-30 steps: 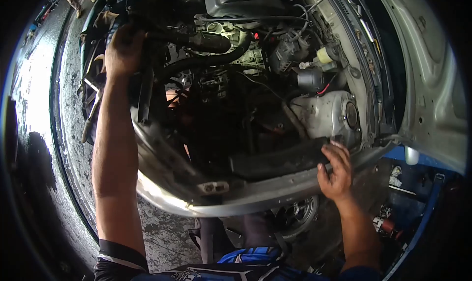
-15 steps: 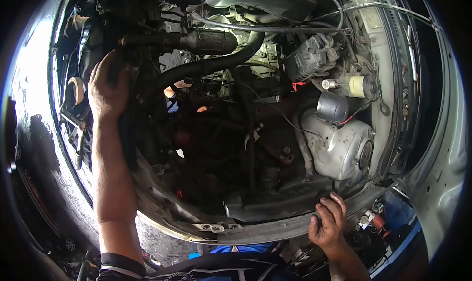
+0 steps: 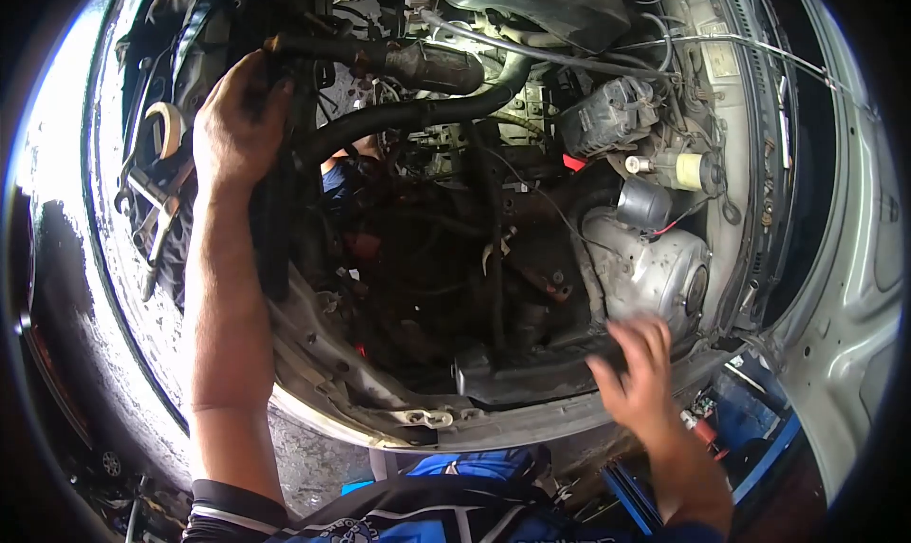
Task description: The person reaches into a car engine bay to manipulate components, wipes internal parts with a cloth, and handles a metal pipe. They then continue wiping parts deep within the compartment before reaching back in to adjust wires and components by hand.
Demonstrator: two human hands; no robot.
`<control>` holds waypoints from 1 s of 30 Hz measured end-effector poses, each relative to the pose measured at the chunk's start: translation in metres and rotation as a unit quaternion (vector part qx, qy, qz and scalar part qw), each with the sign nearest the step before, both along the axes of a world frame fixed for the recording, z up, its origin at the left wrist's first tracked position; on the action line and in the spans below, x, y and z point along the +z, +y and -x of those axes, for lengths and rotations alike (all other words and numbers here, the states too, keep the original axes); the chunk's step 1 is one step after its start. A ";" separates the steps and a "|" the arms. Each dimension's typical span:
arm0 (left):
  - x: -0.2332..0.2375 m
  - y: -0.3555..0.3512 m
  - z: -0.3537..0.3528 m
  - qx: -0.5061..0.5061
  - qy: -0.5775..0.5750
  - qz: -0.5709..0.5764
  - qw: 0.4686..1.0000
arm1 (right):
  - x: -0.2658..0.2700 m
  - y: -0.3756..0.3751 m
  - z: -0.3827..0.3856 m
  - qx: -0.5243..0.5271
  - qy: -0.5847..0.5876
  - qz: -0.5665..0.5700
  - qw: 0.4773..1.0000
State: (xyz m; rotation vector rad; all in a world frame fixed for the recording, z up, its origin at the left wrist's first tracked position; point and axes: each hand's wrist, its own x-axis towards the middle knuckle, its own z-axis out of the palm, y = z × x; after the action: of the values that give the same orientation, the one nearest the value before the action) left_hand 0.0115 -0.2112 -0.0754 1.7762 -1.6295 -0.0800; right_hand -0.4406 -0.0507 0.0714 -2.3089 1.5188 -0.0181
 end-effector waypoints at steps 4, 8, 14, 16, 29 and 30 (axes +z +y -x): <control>-0.005 -0.002 0.000 0.011 -0.015 0.038 0.999 | -0.086 -0.111 -0.099 0.226 0.007 -0.116 0.967; -0.005 -0.002 0.001 0.015 -0.032 0.067 0.997 | -0.213 -0.185 -0.170 0.291 0.305 -0.226 0.878; 0.020 0.005 -0.002 0.050 -0.065 -0.028 0.996 | -0.294 -0.192 -0.173 0.207 0.258 -0.238 0.913; 0.026 0.007 -0.006 0.134 -0.123 -0.020 0.983 | -0.271 -0.185 -0.177 0.239 0.277 -0.188 0.912; 0.013 0.001 -0.017 0.193 -0.243 -0.206 0.928 | -0.302 -0.181 -0.175 0.281 0.185 -0.122 0.934; 0.016 0.000 -0.015 0.193 -0.237 -0.222 0.926 | -0.306 -0.179 -0.175 0.278 0.189 -0.122 0.934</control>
State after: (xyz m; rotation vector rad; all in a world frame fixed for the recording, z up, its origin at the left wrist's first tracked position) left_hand 0.0266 -0.2110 -0.0593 2.6001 -1.6279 0.1927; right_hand -0.2654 -0.2296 -0.2348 -2.5342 0.8849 0.7556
